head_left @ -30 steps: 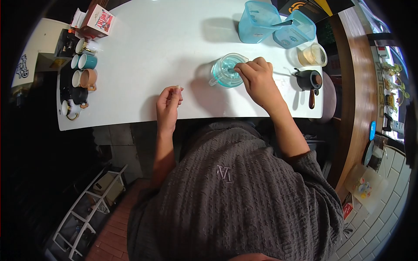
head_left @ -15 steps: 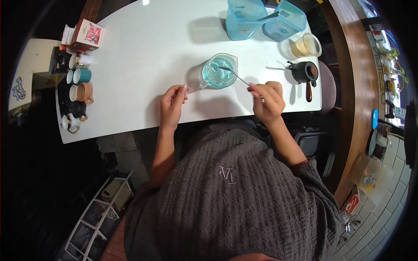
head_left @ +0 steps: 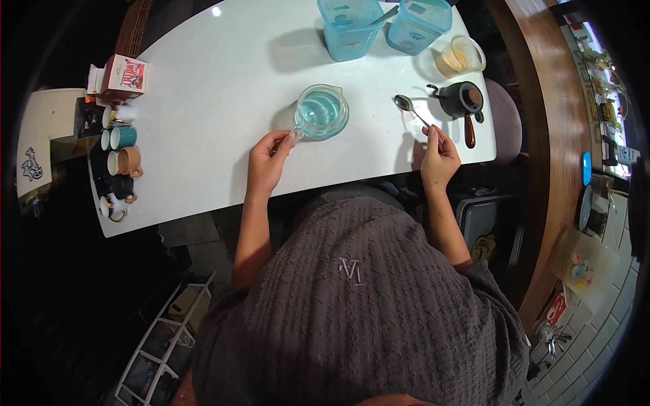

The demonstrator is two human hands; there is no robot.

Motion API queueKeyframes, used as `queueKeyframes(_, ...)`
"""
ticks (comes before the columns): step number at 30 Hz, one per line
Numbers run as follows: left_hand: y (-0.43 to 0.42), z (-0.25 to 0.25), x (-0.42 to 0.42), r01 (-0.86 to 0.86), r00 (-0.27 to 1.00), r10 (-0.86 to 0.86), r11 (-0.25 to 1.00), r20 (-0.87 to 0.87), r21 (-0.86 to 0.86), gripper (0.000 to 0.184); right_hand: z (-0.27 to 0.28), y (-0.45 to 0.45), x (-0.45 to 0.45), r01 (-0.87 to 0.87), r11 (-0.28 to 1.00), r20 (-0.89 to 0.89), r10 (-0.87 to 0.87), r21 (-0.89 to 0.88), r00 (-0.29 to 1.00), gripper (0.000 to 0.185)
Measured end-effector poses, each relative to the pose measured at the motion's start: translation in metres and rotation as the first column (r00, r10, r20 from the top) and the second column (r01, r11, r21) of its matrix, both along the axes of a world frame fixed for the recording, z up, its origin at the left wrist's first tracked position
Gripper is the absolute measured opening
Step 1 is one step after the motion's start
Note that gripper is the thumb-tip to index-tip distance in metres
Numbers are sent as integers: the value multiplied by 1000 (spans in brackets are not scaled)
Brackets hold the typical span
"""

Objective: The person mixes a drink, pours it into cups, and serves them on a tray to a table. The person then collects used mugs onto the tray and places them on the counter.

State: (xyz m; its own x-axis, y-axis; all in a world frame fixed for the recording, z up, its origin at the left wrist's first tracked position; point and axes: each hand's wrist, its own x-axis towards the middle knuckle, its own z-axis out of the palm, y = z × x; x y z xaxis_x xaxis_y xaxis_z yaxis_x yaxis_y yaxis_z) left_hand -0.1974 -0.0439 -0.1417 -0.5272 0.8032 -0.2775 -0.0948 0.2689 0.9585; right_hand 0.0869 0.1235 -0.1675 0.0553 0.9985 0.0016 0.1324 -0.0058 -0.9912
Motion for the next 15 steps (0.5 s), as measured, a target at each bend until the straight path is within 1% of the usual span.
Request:
queueKeyframes(2, 1, -5, 2, -49, 998, 50, 998, -38, 28, 25, -2, 4, 3, -7, 1000, -23, 7, -12, 1000, 23)
queueKeyframes(4, 2, -5, 5, -46, 998, 47, 999, -48, 27, 24, -6, 9, 5, -17, 1000, -48, 16, -21, 999, 23)
queueKeyframes(7, 1, -8, 13, -33, 997, 34, 999, -65, 13, 22, -17, 16, 13, -10, 1000, -49, 11, 24, 999, 22)
queueKeyframes(8, 2, -10, 16, -21, 997, 21, 1000, -72, 2, 21, -22, 21, 21, -65, 992, 183, 45, 106, 982, 19)
queueKeyframes(9, 4, -6, 21, -21, 997, 21, 1000, -76, 4, 21, -17, 24, 23, -136, 976, 407, 55, 173, 912, 16)
queueKeyframes(10, 6, -2, 27, -25, 997, 24, 1000, -79, -10, 21, -8, 25, 25, -178, 956, 452, 54, 235, 890, 11)
queueKeyframes(11, 8, 1, 33, -31, 996, 29, 999, -82, -23, 20, -6, 27, 27, -179, 955, 449, 56, 237, 892, 11)
queueKeyframes(13, 10, 3, 44, -42, 997, 40, 999, -71, -15, 20, -5, 31, 33, -267, 932, 554, 92, 244, 828, 10)
queueKeyframes(14, 11, 4, 50, -51, 997, 51, 999, -59, -6, 19, -7, 34, 35, -313, 886, 587, 59, 343, 808, 10)
queueKeyframes(15, 12, 5, 56, -62, 996, 62, 998, -61, -8, 19, -6, 34, 36, -322, 883, 585, 69, 342, 808, 10)
